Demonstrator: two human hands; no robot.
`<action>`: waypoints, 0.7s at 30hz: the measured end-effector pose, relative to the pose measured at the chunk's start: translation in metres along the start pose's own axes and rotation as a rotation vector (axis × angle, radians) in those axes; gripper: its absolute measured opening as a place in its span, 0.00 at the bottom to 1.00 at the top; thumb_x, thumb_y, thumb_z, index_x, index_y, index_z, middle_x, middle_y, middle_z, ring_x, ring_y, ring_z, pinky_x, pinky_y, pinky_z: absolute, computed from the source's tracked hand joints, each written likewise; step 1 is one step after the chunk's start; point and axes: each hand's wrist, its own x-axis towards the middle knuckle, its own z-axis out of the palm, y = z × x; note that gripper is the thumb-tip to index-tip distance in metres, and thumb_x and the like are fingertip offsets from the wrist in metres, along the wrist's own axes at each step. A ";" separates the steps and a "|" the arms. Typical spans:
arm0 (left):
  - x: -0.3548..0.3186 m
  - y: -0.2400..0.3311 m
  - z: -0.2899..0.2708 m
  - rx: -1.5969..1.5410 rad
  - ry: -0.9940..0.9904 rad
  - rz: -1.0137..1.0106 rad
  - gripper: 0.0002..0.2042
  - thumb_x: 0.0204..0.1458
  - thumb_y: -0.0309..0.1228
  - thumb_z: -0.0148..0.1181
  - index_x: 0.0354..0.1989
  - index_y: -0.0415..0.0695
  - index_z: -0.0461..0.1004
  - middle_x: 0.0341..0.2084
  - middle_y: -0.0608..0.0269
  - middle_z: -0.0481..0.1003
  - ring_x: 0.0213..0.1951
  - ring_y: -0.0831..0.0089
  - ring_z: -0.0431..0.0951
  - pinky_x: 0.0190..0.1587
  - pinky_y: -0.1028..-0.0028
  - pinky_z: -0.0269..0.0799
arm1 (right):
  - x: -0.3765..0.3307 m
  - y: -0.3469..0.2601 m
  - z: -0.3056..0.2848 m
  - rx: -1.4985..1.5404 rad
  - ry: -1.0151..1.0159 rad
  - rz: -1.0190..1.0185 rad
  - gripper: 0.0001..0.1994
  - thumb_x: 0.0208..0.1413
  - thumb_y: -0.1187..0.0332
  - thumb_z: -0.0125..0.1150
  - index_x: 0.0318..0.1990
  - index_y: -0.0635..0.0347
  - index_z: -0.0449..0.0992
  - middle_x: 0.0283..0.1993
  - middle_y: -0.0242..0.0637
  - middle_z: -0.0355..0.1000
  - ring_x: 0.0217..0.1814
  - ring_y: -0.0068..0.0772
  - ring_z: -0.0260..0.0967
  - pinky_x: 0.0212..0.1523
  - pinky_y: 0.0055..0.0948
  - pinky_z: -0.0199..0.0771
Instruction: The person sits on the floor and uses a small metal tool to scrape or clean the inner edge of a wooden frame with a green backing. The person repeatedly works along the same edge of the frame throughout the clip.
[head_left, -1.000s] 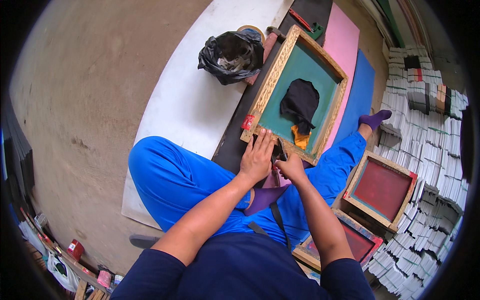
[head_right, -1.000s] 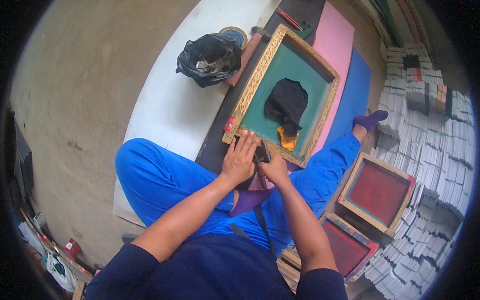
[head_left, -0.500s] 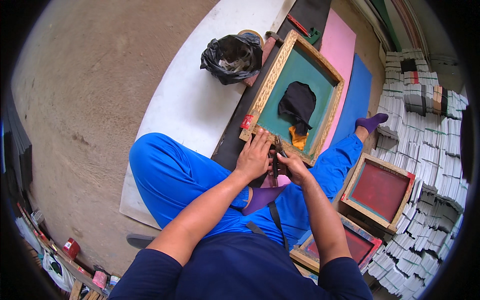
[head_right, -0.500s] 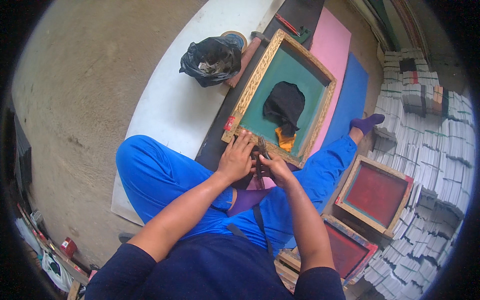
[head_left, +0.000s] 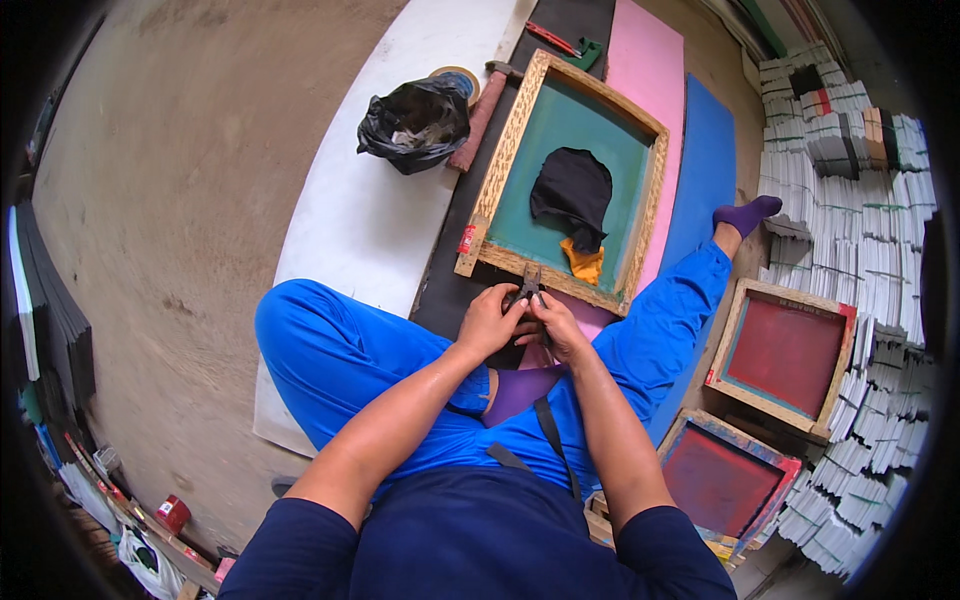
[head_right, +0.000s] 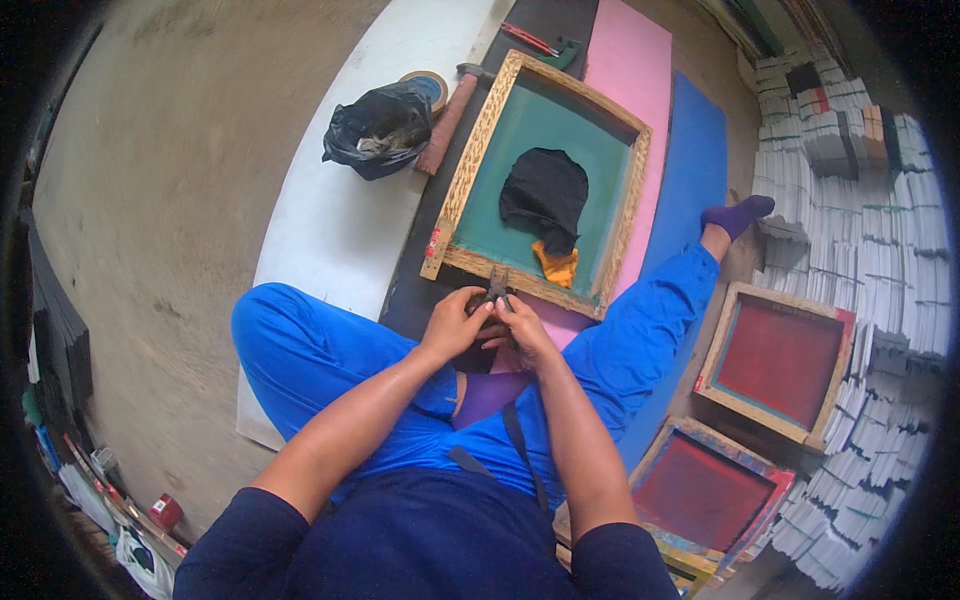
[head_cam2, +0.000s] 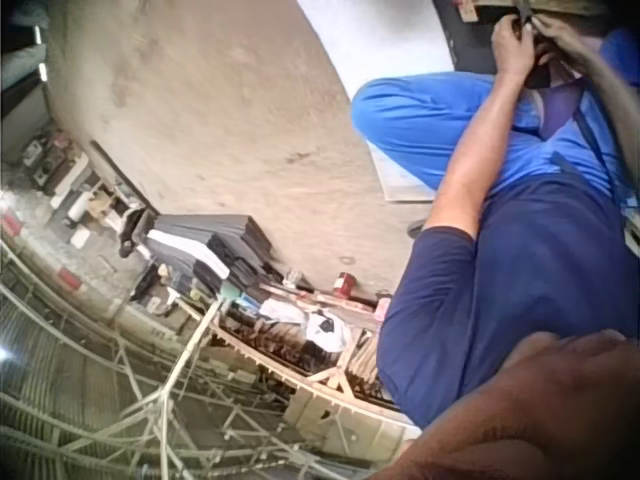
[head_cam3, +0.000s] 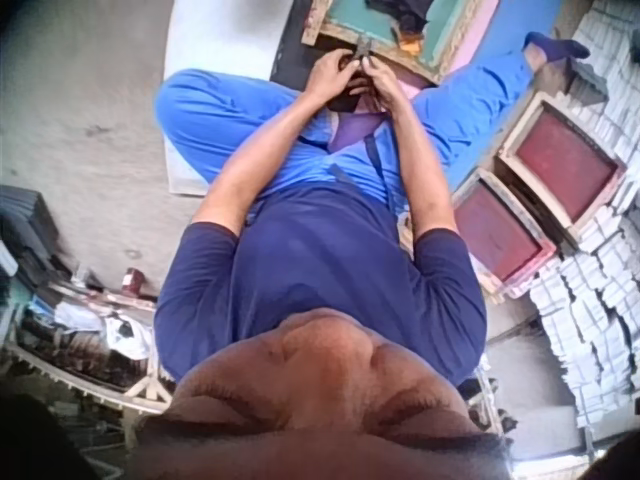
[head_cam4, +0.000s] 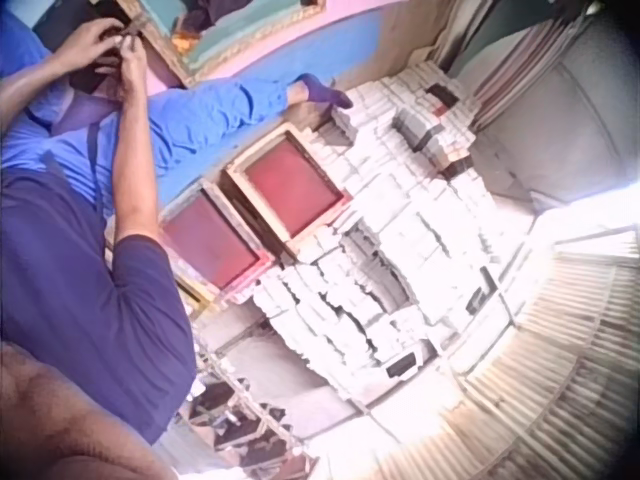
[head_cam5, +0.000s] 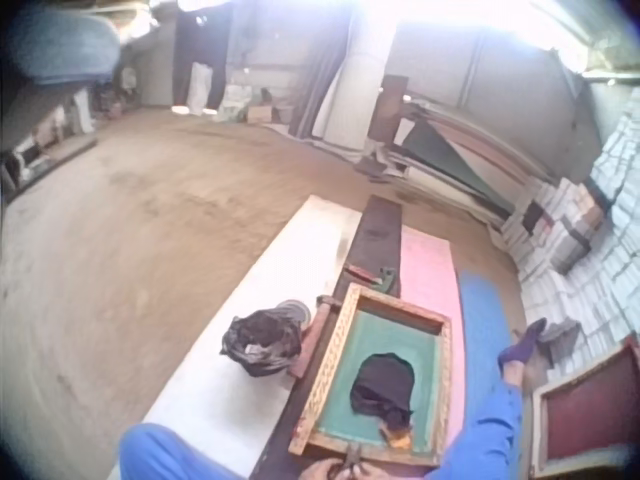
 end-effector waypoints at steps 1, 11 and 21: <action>0.000 -0.003 0.002 0.004 0.011 0.014 0.19 0.61 0.37 0.66 0.55 0.37 0.80 0.40 0.46 0.82 0.43 0.53 0.84 0.46 0.59 0.79 | 0.003 0.003 -0.002 0.006 -0.018 -0.009 0.19 0.76 0.53 0.52 0.60 0.57 0.69 0.49 0.41 0.78 0.40 0.37 0.84 0.37 0.35 0.89; 0.006 0.010 0.002 0.171 0.153 0.112 0.15 0.62 0.35 0.65 0.50 0.37 0.83 0.37 0.46 0.82 0.41 0.49 0.84 0.45 0.58 0.78 | 0.023 0.022 0.005 0.173 0.037 -0.129 0.19 0.75 0.50 0.54 0.52 0.59 0.76 0.37 0.38 0.80 0.23 0.24 0.76 0.18 0.19 0.72; 0.008 -0.015 0.018 0.029 0.186 -0.056 0.12 0.64 0.36 0.65 0.44 0.38 0.80 0.35 0.49 0.84 0.32 0.63 0.86 0.37 0.64 0.79 | 0.040 0.044 0.029 0.419 0.134 -0.204 0.15 0.74 0.53 0.56 0.41 0.52 0.79 0.29 0.24 0.73 0.23 0.18 0.67 0.22 0.22 0.63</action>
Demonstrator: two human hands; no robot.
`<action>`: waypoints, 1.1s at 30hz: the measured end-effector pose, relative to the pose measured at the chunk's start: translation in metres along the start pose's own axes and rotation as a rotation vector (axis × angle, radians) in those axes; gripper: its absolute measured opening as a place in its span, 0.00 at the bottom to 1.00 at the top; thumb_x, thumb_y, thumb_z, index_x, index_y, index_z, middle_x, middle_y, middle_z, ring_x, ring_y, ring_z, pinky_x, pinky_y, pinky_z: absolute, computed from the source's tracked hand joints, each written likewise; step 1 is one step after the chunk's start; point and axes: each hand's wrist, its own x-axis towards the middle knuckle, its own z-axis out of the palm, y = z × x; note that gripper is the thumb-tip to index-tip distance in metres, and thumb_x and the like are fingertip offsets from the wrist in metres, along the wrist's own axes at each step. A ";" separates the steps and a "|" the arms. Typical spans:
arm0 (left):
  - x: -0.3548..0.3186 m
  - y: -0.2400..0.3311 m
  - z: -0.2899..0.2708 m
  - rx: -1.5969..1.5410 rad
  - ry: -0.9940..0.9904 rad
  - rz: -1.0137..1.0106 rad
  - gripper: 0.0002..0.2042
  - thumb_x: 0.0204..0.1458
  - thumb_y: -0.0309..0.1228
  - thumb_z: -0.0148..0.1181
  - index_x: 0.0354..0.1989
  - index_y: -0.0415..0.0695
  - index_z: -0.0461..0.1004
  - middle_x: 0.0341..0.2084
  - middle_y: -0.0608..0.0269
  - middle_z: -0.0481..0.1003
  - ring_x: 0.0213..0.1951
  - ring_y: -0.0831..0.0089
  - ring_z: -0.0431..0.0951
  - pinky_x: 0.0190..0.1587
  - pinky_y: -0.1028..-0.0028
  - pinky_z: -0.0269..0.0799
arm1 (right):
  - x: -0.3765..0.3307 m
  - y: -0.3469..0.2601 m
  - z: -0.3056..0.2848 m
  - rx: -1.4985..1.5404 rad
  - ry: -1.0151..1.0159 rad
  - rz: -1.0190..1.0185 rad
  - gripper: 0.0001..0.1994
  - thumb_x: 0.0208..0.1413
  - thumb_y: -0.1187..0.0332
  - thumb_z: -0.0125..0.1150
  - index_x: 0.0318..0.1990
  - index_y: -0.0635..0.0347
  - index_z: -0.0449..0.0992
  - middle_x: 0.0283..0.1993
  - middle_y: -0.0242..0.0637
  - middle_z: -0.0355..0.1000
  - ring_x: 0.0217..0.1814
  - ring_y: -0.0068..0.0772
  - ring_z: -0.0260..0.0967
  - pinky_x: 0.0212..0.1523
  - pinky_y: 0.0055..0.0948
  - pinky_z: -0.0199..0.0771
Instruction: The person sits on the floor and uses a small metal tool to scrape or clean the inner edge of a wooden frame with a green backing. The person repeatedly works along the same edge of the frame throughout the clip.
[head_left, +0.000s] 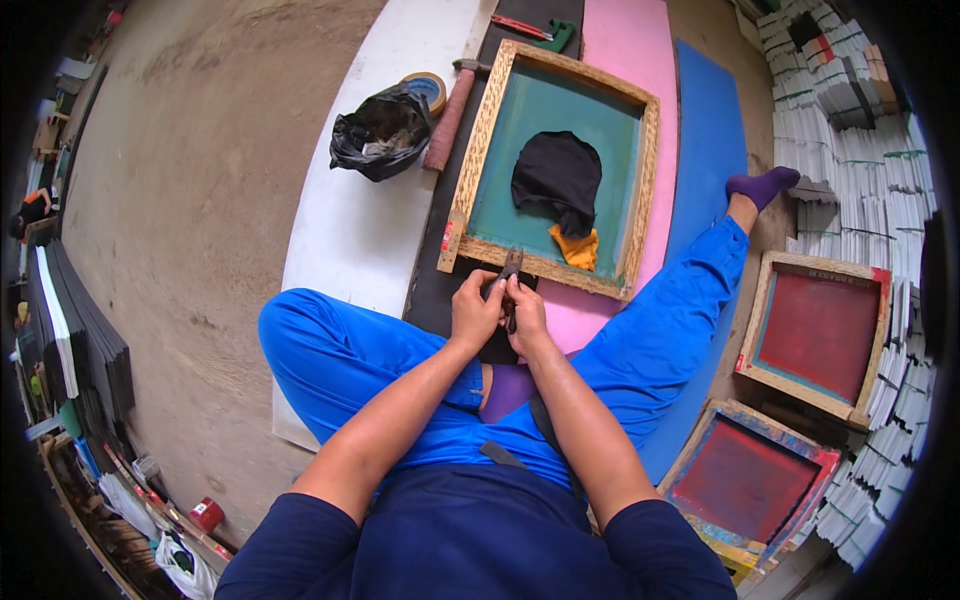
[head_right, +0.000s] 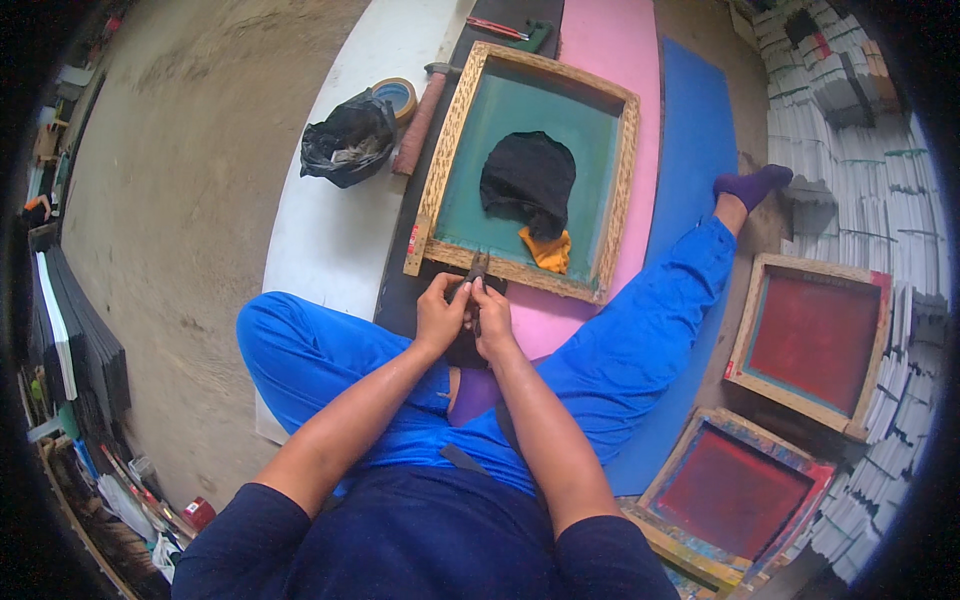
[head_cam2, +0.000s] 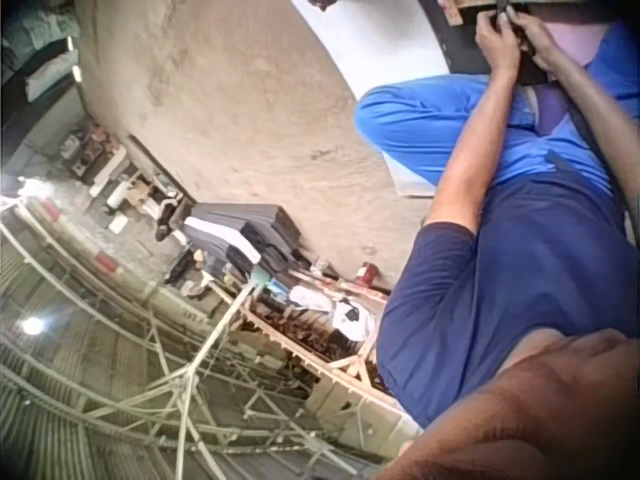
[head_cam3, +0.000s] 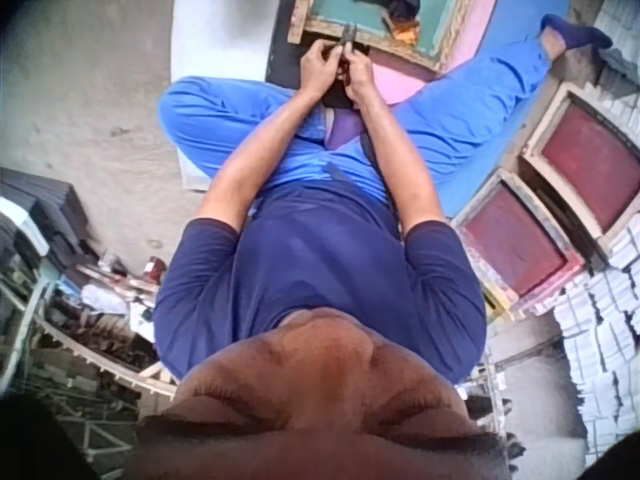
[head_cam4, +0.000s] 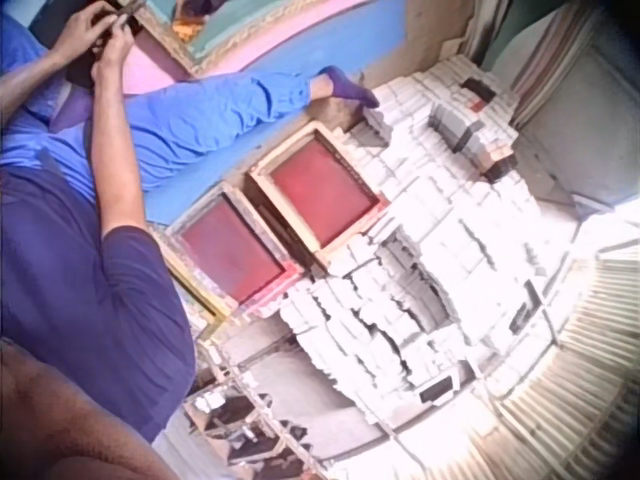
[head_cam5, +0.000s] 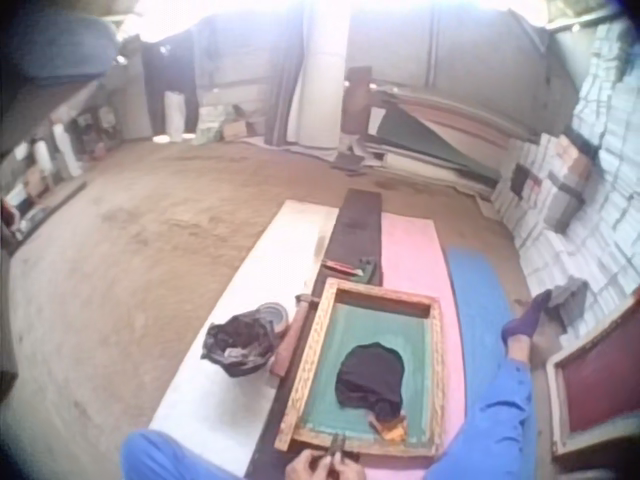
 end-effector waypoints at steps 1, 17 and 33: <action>0.000 -0.003 0.002 0.032 0.045 0.080 0.12 0.64 0.36 0.65 0.44 0.38 0.79 0.34 0.50 0.84 0.30 0.66 0.85 0.34 0.65 0.79 | 0.001 0.002 0.000 -0.006 0.001 -0.011 0.15 0.75 0.53 0.55 0.41 0.51 0.79 0.29 0.24 0.74 0.24 0.18 0.67 0.22 0.22 0.64; -0.021 0.033 -0.011 0.191 -0.097 0.175 0.12 0.62 0.36 0.64 0.48 0.42 0.83 0.43 0.53 0.78 0.35 0.62 0.84 0.40 0.64 0.79 | -0.026 -0.027 -0.033 -0.399 -0.050 -0.098 0.14 0.72 0.58 0.60 0.53 0.59 0.80 0.38 0.30 0.79 0.36 0.20 0.76 0.34 0.22 0.76; 0.007 0.044 -0.028 0.999 -0.072 0.608 0.31 0.53 0.47 0.68 0.69 0.60 0.73 0.46 0.57 0.71 0.39 0.61 0.74 0.34 0.63 0.69 | -0.031 -0.053 -0.028 -0.640 0.066 -0.039 0.12 0.70 0.64 0.62 0.53 0.59 0.74 0.34 0.36 0.78 0.28 0.29 0.78 0.26 0.31 0.81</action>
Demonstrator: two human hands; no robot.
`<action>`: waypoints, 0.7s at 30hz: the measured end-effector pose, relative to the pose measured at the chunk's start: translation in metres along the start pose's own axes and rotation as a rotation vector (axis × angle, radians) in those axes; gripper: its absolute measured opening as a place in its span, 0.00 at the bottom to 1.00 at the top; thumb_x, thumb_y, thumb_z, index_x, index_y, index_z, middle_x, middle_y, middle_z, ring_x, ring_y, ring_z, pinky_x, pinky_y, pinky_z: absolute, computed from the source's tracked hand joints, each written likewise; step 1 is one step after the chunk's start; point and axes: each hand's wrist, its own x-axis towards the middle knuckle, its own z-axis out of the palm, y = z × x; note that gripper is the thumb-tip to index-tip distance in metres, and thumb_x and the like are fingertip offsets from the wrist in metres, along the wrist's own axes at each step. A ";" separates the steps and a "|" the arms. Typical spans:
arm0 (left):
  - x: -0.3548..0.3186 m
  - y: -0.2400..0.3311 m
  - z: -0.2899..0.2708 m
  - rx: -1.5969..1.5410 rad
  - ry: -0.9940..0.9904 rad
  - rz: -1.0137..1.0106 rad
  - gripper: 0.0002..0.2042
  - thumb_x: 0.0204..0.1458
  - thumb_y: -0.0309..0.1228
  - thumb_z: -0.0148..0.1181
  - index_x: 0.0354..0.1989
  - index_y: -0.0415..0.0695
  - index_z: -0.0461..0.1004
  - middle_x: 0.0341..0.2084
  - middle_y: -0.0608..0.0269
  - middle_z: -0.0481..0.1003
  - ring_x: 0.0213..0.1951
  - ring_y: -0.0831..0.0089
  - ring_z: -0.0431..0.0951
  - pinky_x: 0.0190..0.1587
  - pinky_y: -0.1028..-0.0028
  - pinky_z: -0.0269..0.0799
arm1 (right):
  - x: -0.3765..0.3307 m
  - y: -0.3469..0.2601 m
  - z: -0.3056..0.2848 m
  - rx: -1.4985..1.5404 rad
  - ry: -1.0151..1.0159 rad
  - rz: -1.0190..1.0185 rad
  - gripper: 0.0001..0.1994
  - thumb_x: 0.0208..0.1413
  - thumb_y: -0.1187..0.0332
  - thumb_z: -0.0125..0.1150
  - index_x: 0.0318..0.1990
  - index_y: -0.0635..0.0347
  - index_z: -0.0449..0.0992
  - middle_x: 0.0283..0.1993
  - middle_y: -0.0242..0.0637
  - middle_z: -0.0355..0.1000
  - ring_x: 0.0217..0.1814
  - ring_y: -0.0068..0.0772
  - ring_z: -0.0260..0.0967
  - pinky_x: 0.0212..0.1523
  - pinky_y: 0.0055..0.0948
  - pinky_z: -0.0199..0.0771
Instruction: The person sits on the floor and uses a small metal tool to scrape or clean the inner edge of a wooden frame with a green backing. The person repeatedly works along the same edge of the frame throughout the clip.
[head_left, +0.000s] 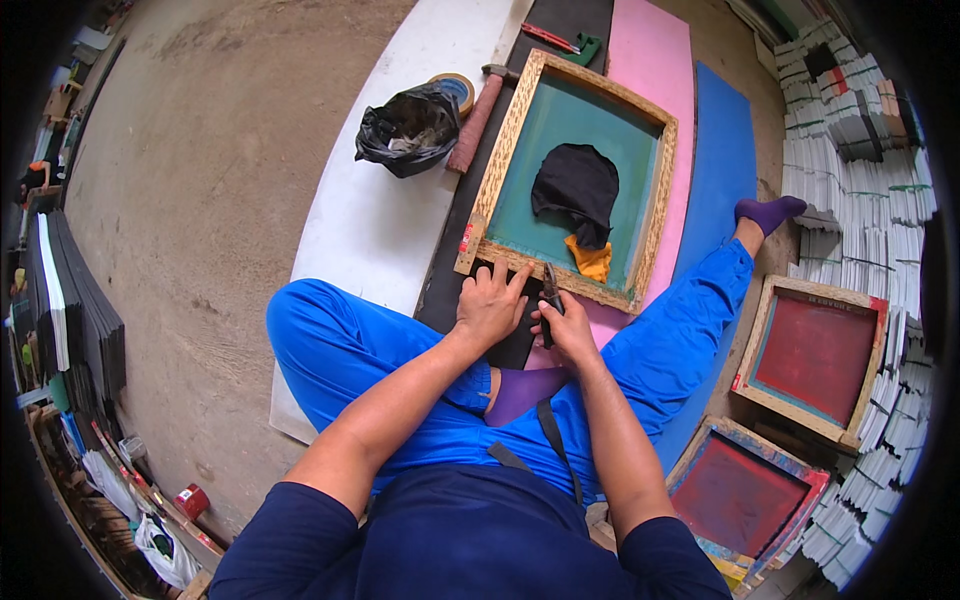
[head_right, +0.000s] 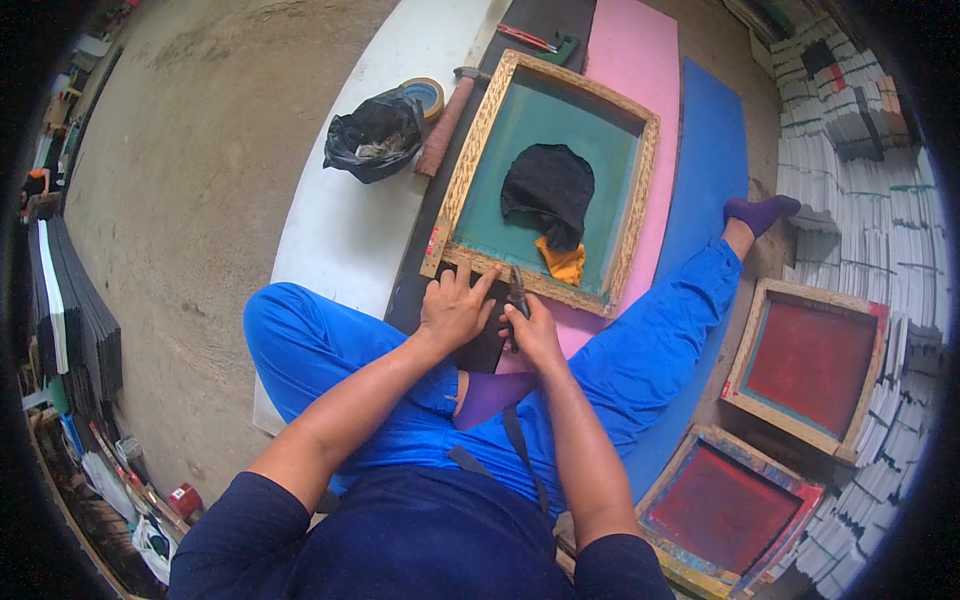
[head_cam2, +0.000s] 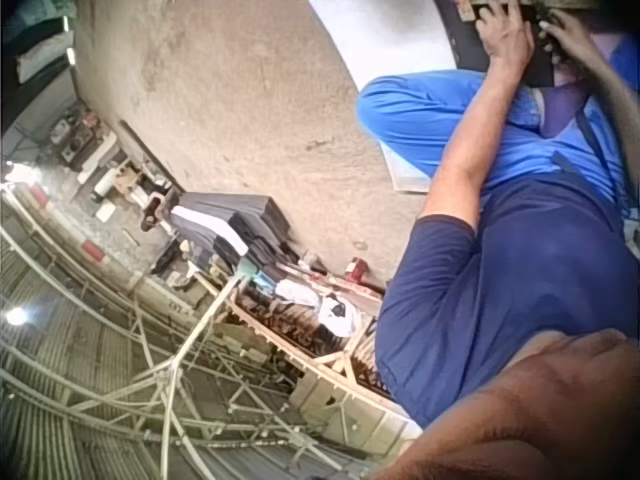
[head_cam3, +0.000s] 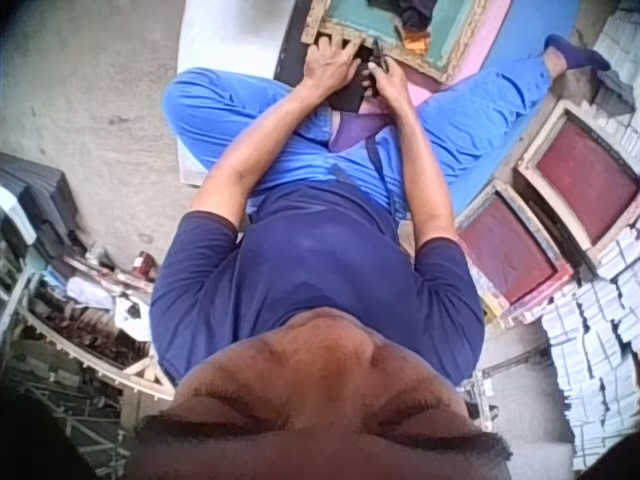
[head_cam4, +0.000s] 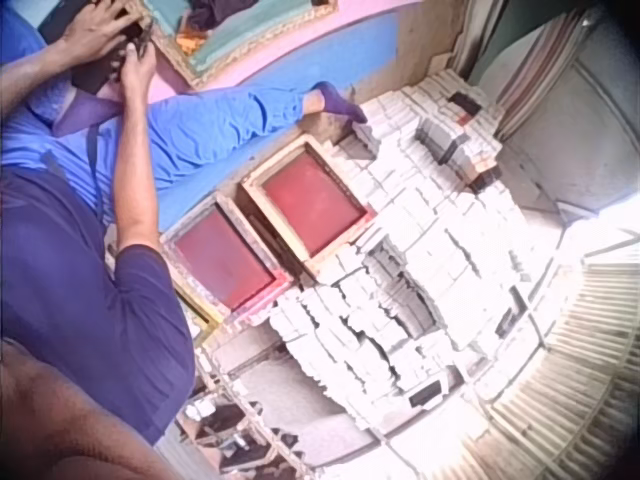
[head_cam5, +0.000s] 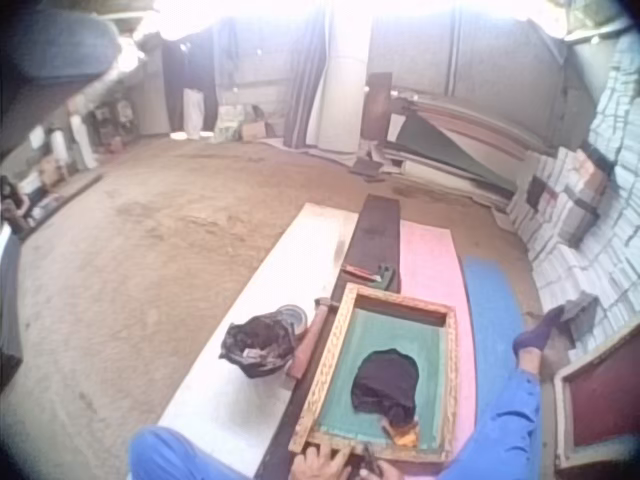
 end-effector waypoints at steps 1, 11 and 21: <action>0.000 0.000 0.000 0.006 -0.007 -0.003 0.32 0.53 0.47 0.69 0.69 0.60 0.73 0.47 0.57 0.71 0.39 0.61 0.74 0.34 0.63 0.69 | 0.003 0.001 -0.006 -0.115 -0.004 -0.038 0.11 0.70 0.64 0.62 0.53 0.60 0.74 0.34 0.36 0.78 0.28 0.28 0.78 0.26 0.31 0.81; -0.009 0.006 0.014 -0.469 0.027 -0.145 0.25 0.58 0.41 0.66 0.63 0.46 0.76 0.47 0.51 0.74 0.44 0.54 0.79 0.42 0.57 0.76 | 0.001 -0.065 -0.017 -0.818 -0.090 -0.112 0.18 0.63 0.64 0.64 0.53 0.70 0.78 0.49 0.65 0.78 0.56 0.67 0.77 0.56 0.52 0.74; 0.000 0.021 0.033 -1.467 -0.366 -0.664 0.21 0.71 0.44 0.55 0.57 0.38 0.81 0.40 0.52 0.85 0.35 0.66 0.86 0.40 0.67 0.80 | 0.008 -0.083 -0.002 -1.026 -0.084 -0.075 0.13 0.65 0.66 0.61 0.46 0.71 0.77 0.32 0.51 0.77 0.29 0.45 0.75 0.30 0.43 0.74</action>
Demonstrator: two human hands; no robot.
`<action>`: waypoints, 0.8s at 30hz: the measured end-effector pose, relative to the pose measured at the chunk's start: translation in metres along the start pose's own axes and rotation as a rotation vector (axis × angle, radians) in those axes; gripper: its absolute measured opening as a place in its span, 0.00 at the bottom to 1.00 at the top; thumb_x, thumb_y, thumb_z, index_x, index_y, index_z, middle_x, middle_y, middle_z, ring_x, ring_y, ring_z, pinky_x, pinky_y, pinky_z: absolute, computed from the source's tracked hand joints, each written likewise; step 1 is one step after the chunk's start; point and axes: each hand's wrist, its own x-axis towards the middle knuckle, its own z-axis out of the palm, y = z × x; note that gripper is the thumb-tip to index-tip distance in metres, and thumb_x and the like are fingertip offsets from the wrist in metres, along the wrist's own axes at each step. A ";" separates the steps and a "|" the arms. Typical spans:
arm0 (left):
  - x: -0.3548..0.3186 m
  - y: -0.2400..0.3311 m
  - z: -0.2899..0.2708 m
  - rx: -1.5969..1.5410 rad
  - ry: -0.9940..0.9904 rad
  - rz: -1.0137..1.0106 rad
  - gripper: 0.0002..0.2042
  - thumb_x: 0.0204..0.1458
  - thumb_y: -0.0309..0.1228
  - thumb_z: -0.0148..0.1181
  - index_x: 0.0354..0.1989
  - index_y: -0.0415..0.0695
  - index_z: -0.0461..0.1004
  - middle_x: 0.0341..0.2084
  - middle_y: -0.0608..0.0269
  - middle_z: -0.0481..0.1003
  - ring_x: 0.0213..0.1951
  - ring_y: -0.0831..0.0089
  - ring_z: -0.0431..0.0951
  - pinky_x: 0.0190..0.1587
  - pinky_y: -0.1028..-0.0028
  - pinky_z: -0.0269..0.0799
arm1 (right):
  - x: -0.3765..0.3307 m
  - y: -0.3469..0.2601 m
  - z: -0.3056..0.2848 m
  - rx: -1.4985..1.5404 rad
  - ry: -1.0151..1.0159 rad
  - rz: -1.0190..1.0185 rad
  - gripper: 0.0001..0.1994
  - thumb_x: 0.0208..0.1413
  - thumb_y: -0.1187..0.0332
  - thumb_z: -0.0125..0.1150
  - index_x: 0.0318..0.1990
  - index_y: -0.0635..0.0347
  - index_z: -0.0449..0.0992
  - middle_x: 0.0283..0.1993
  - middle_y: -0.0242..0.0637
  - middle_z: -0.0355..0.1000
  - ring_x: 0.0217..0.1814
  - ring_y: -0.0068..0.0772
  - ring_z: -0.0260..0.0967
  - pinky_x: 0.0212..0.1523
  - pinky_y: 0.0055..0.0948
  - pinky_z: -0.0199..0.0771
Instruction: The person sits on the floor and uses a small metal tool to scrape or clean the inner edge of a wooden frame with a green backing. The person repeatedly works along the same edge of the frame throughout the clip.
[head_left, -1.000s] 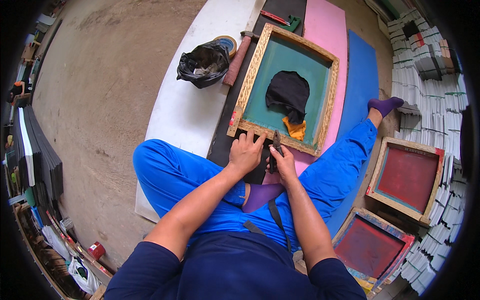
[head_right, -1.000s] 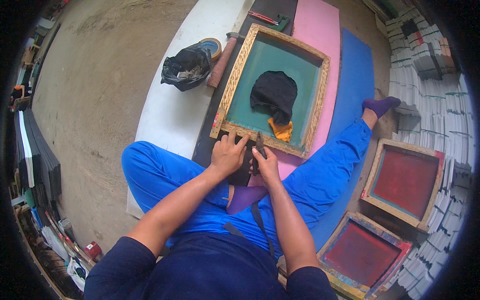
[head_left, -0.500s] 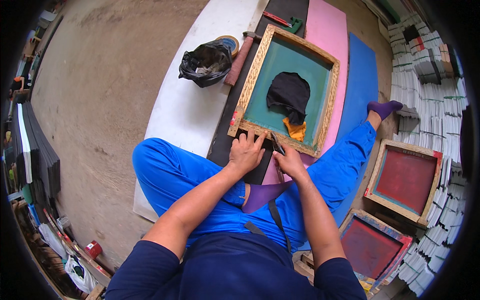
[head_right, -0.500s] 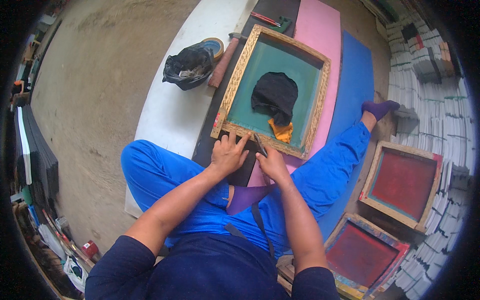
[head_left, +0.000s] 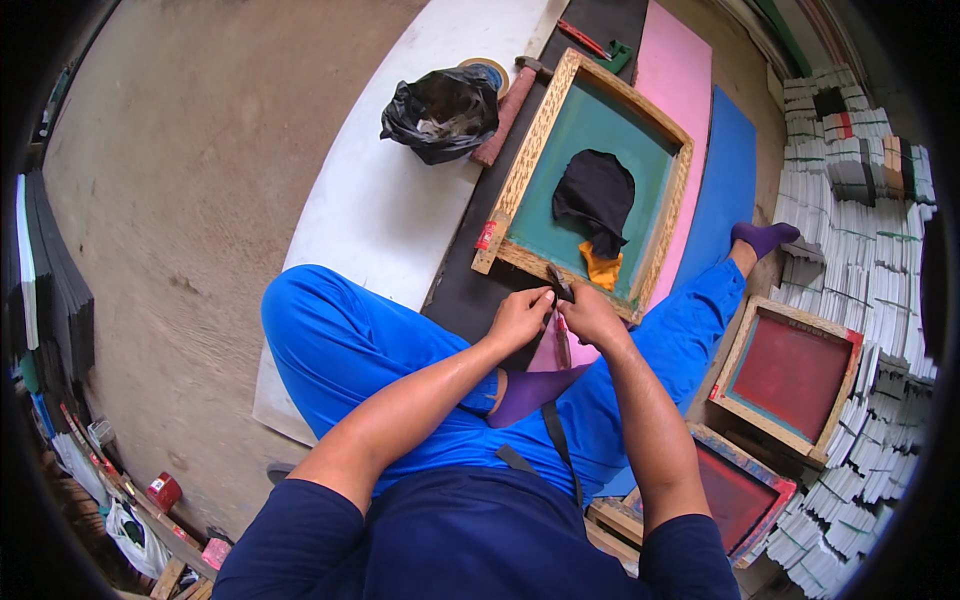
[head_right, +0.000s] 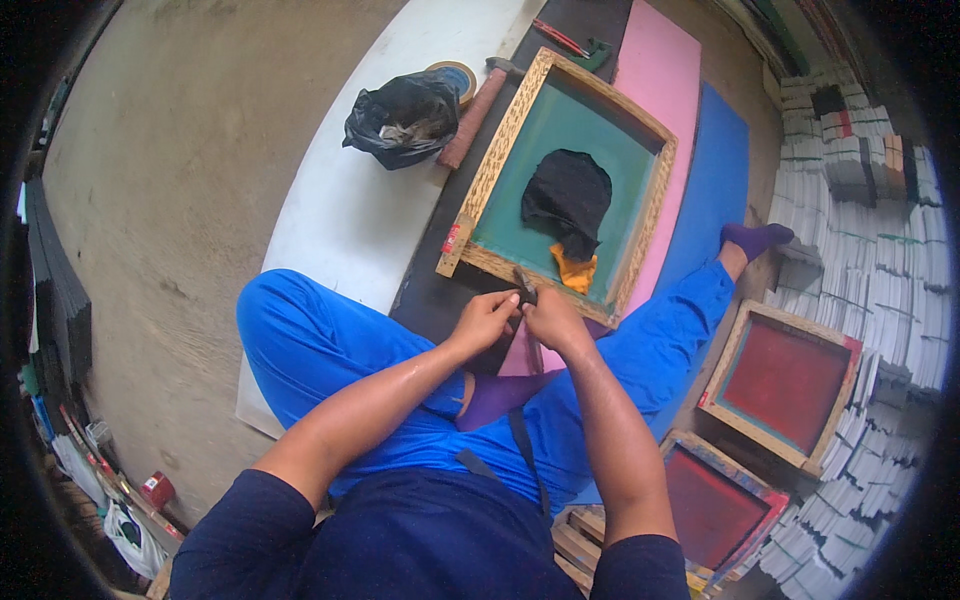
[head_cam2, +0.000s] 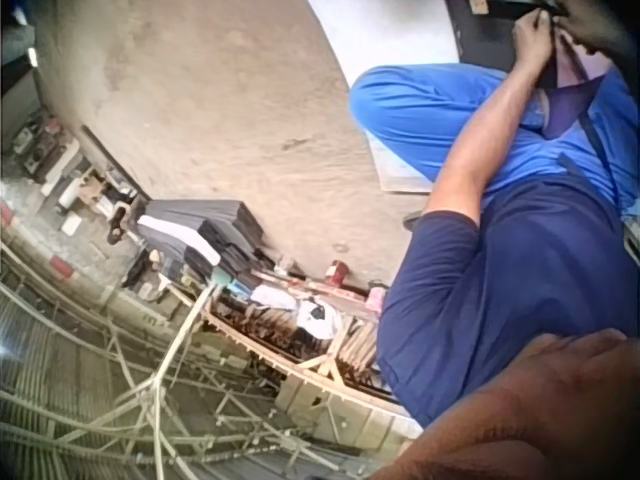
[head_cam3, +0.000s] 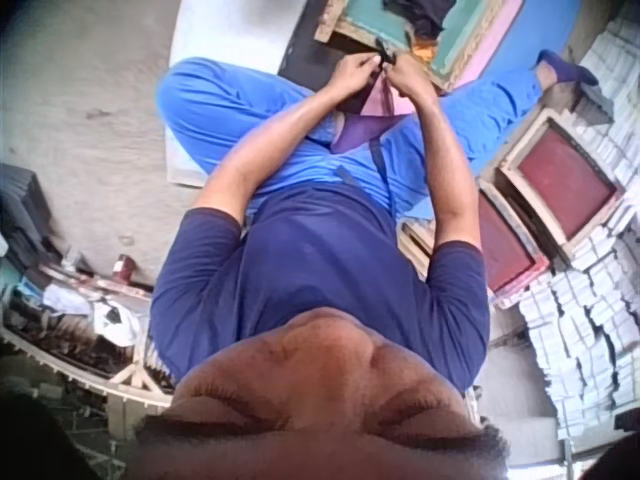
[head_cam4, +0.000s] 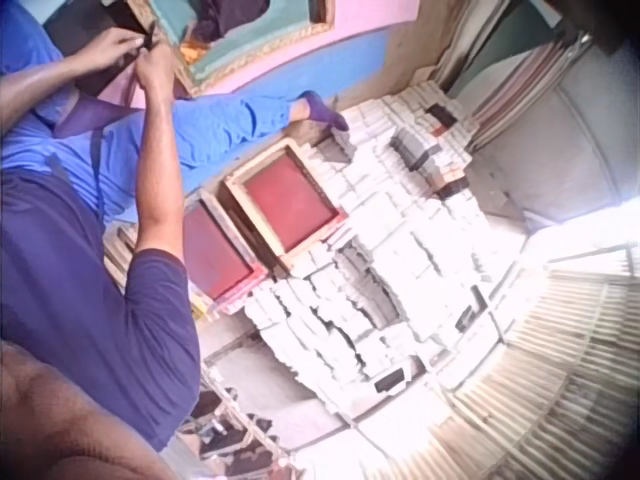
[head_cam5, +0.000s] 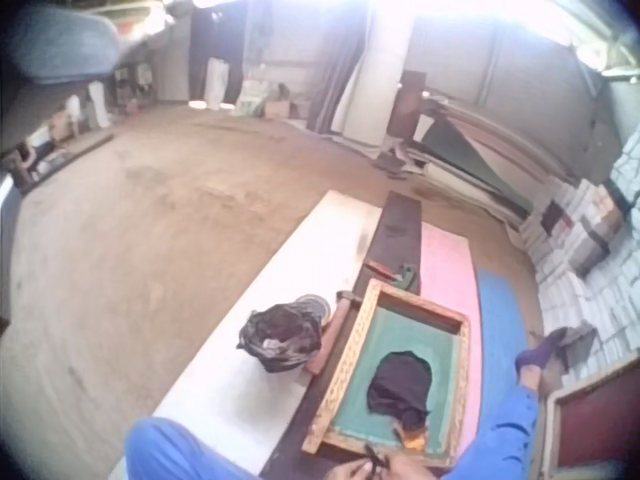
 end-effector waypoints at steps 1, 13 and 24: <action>0.002 -0.001 -0.001 -0.060 -0.019 -0.017 0.21 0.72 0.44 0.54 0.55 0.38 0.82 0.39 0.54 0.85 0.34 0.68 0.86 0.38 0.69 0.79 | -0.004 -0.015 -0.006 -0.008 -0.028 0.045 0.15 0.63 0.66 0.62 0.48 0.72 0.78 0.37 0.58 0.78 0.39 0.55 0.78 0.40 0.48 0.75; 0.024 0.005 0.010 -0.680 -0.110 -0.219 0.22 0.73 0.46 0.53 0.43 0.36 0.81 0.36 0.57 0.84 0.35 0.68 0.86 0.39 0.68 0.83 | -0.002 -0.083 -0.028 -0.339 -0.110 0.187 0.17 0.58 0.62 0.67 0.38 0.74 0.83 0.41 0.63 0.81 0.46 0.62 0.82 0.48 0.53 0.80; 0.033 0.009 0.020 -0.624 0.069 -0.268 0.16 0.63 0.39 0.69 0.32 0.36 0.83 0.28 0.61 0.83 0.28 0.76 0.82 0.32 0.75 0.77 | -0.001 -0.050 0.000 -0.353 0.042 0.161 0.15 0.59 0.68 0.62 0.49 0.70 0.79 0.45 0.65 0.80 0.50 0.66 0.80 0.53 0.56 0.79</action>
